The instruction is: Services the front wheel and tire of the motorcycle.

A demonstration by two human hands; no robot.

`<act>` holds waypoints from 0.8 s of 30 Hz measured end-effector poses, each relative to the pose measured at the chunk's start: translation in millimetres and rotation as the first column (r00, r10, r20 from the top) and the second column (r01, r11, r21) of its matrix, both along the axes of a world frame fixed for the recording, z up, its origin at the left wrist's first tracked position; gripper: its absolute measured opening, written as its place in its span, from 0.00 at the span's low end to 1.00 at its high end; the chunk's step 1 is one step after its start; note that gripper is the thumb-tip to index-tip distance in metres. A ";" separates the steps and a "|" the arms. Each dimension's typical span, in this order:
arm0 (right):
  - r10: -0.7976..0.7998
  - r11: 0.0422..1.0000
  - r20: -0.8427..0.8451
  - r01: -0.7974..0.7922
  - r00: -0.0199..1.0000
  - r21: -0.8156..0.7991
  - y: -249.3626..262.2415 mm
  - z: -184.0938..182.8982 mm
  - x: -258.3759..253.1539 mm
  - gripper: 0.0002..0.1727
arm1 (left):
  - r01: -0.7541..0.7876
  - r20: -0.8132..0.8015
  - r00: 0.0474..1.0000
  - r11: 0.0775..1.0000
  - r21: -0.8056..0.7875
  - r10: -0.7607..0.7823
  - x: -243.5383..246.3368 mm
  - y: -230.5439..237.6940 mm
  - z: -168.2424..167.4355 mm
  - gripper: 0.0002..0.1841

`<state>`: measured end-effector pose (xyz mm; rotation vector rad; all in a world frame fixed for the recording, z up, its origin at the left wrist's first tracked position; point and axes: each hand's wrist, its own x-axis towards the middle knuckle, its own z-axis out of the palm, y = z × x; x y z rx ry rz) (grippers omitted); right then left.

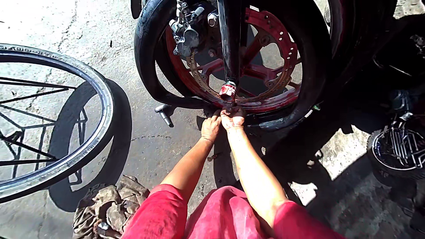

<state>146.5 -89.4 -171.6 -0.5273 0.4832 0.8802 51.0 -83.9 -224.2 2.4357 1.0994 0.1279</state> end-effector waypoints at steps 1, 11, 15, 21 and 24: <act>0.004 1.000 0.014 -0.004 1.000 0.018 -0.5 -1.1 -0.2 0.20 | 0.015 -0.036 0.999 0.999 -0.044 -0.017 0.1 3.1 2.2 0.16; 0.978 0.044 0.115 -0.359 -0.177 -0.932 -12.3 38.9 33.0 0.16 | -0.211 0.388 0.755 0.756 -0.619 0.529 -47.3 1.3 1.3 0.21; 0.849 -0.129 -0.183 0.142 -0.496 -0.981 -13.1 45.9 22.6 0.28 | -0.215 0.199 0.604 0.398 -0.892 0.772 -55.5 31.0 11.5 0.26; 0.831 -0.038 -0.237 0.374 -0.503 -0.927 -56.5 60.5 40.0 0.24 | -0.386 0.264 0.846 0.874 -0.296 0.463 -34.2 35.2 25.9 0.30; 0.791 -0.069 -0.336 0.471 -0.511 -0.879 -83.5 90.1 65.9 0.24 | -0.201 0.012 0.979 0.975 -0.095 0.203 -21.9 19.6 26.5 0.34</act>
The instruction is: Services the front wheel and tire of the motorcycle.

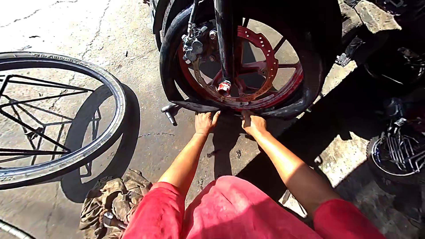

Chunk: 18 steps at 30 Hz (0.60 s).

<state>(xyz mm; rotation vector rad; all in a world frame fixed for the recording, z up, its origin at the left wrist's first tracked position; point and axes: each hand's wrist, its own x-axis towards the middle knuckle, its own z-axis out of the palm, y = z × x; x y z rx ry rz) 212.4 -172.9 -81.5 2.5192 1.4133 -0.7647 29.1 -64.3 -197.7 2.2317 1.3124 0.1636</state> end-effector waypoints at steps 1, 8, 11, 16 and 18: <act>0.017 0.998 0.040 -0.015 0.999 -0.055 -4.9 11.6 7.4 0.23 | 0.096 -0.112 0.989 0.994 -0.046 -0.101 3.7 -2.6 2.2 0.32; 0.093 0.974 0.198 -0.131 0.976 0.187 -34.5 25.6 25.5 0.17 | 0.255 -0.231 0.932 0.959 -0.122 -0.278 38.0 -30.9 11.9 0.22; 0.125 0.930 0.182 -0.179 0.975 0.320 -20.3 7.0 9.4 0.17 | 0.266 -0.220 0.937 0.963 -0.048 -0.270 48.8 -29.2 3.9 0.19; -0.019 0.915 0.074 -0.013 0.997 0.403 13.6 -39.9 -3.7 0.22 | 0.287 -0.244 0.921 0.952 -0.105 -0.304 38.9 -34.7 20.0 0.21; -0.085 0.920 0.015 0.073 0.996 0.385 18.1 -44.0 -11.7 0.22 | 0.320 -0.216 0.912 0.935 -0.154 -0.348 31.9 -31.1 33.9 0.31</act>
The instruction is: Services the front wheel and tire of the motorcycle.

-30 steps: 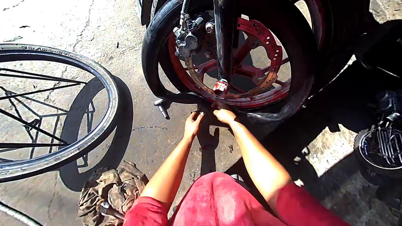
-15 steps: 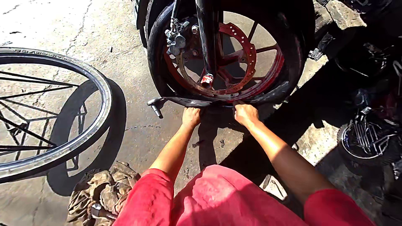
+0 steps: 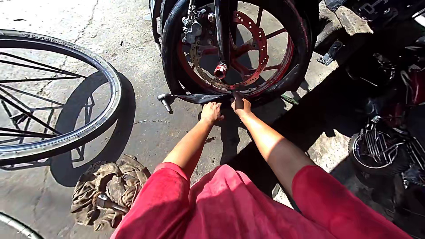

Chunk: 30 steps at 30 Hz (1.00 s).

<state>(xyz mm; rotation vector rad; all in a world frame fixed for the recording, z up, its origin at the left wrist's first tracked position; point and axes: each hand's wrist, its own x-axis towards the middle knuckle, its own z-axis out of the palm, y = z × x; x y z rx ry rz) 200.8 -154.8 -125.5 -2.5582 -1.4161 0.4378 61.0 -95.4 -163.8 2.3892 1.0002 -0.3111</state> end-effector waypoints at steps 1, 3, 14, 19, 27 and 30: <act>0.006 0.999 0.002 -0.006 1.000 -0.039 -2.8 -2.1 -3.4 0.22 | 0.004 0.031 1.000 1.000 -0.023 -0.003 -4.4 -1.5 2.6 0.32; 0.057 0.985 -0.029 -0.061 0.998 -0.161 -1.9 3.6 -4.7 0.21 | 0.007 0.079 0.997 0.998 -0.060 -0.002 -8.0 1.6 7.7 0.33; -0.002 0.947 -0.200 -0.062 0.980 -0.316 14.4 13.2 -24.2 0.25 | -0.063 0.110 0.991 0.987 -0.146 0.080 -9.2 13.7 9.2 0.28; 0.178 0.816 -0.241 -0.280 0.954 -0.505 28.3 16.5 -15.3 0.28 | -0.072 0.140 0.986 0.984 -0.162 0.095 -1.1 8.7 13.1 0.26; 0.041 0.875 -0.170 -0.117 0.985 -0.469 28.1 3.4 -42.5 0.26 | -0.224 0.444 0.826 0.925 -0.307 0.348 -34.3 -2.1 -10.1 0.27; 0.085 0.926 -0.202 -0.152 0.976 -0.344 21.2 0.3 -25.2 0.27 | -0.379 0.202 0.379 0.350 -0.857 0.903 -51.3 -15.9 -20.4 0.25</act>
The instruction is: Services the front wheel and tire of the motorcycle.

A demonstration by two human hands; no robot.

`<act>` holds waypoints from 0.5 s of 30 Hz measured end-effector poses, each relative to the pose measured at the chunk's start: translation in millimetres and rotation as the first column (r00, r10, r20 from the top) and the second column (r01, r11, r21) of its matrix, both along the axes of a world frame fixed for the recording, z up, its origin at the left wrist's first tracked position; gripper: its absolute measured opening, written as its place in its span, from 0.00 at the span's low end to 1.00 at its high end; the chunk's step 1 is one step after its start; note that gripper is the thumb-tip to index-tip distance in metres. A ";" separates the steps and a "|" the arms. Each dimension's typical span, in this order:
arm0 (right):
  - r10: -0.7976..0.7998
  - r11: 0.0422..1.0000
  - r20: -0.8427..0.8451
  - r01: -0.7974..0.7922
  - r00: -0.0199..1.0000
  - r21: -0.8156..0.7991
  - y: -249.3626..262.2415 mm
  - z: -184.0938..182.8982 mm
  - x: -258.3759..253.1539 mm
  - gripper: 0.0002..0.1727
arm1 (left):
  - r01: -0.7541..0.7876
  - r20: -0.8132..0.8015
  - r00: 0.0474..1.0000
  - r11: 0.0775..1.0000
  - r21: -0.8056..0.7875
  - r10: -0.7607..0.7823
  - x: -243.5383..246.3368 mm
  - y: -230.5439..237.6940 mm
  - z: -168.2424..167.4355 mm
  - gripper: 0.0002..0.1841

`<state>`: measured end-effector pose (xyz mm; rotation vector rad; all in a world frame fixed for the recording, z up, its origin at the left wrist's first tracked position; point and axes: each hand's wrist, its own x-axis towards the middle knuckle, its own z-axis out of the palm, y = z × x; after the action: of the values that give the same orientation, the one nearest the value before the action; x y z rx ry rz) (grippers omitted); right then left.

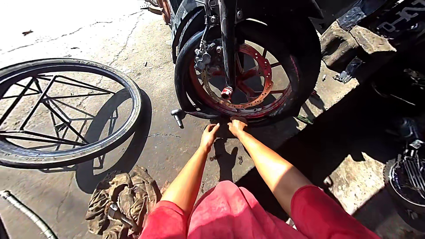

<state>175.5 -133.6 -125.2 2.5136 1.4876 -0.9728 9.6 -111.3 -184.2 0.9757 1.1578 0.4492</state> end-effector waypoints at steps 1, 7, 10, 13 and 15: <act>0.025 0.999 0.027 -0.026 0.999 0.022 -5.3 2.1 7.2 0.26 | -0.058 0.048 0.996 0.975 -0.214 0.070 -2.3 0.9 -0.4 0.29; 0.147 0.985 0.162 -0.159 0.976 0.063 -51.1 34.6 52.0 0.29 | 0.087 0.061 0.993 0.982 0.169 -0.099 33.5 38.1 7.1 0.12; 0.210 0.978 0.221 -0.207 0.952 -0.037 -57.0 58.4 64.8 0.24 | 0.445 -0.365 0.889 0.708 0.548 -0.276 51.6 44.2 7.0 0.16; 0.220 0.973 0.205 -0.201 0.954 -0.111 -59.0 71.1 69.6 0.22 | 0.831 -0.781 0.493 0.473 0.292 -0.384 58.4 31.5 14.6 0.27; 0.247 0.966 0.200 -0.224 0.948 -0.130 -57.2 75.5 71.2 0.22 | 0.874 -0.835 0.390 0.441 0.204 -0.388 58.3 22.1 22.4 0.31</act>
<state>246.7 -190.8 -49.8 2.2211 1.5775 -0.6978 67.9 -89.2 -161.8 2.2927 1.0935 -0.3333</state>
